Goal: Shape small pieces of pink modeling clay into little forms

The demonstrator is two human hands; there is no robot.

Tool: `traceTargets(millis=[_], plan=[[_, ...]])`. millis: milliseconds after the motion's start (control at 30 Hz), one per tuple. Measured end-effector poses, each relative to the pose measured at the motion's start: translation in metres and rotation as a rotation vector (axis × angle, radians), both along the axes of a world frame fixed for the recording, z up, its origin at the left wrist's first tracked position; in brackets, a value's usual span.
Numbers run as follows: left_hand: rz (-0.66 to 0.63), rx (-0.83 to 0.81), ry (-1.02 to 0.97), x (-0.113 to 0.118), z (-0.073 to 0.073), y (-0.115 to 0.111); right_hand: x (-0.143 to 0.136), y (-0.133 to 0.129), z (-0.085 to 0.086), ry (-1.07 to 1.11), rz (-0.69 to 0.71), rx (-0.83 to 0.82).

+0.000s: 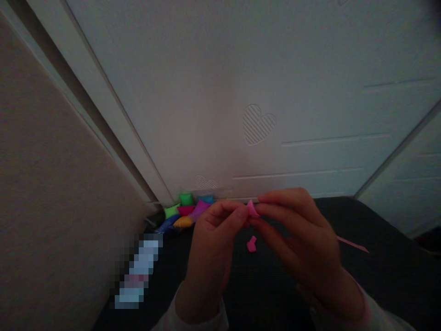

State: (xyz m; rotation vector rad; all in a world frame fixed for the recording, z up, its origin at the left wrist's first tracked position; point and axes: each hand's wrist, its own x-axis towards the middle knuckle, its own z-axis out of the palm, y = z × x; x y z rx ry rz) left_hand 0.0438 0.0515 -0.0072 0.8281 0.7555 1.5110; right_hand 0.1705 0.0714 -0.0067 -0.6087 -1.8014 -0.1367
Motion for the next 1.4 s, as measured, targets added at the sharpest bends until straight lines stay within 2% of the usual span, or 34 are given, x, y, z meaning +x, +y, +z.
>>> traceTargets(millis=[200,367,600,700,833,1067,1400], plan=[[-0.005,0.007,-0.003,0.001,-0.002,0.003,0.002,0.002,0.0,0.008,0.001,0.009],[0.084,0.041,0.038,0.002,-0.001,0.0,0.002,0.002,-0.001,0.009,0.004,0.002],[0.192,0.188,0.299,0.003,0.002,-0.013,0.001,0.0,-0.002,0.058,0.008,-0.061],[0.223,0.21,0.284,0.003,0.001,-0.012,0.002,0.0,-0.001,0.04,0.011,-0.062],[0.204,0.226,0.263,0.001,-0.001,-0.008,0.003,0.002,-0.001,0.039,0.025,-0.035],[0.227,0.271,0.353,0.0,-0.004,-0.006,0.002,0.002,-0.001,0.021,0.043,-0.04],[0.149,0.283,0.263,-0.002,-0.005,-0.004,0.003,0.001,-0.004,0.036,0.117,-0.084]])
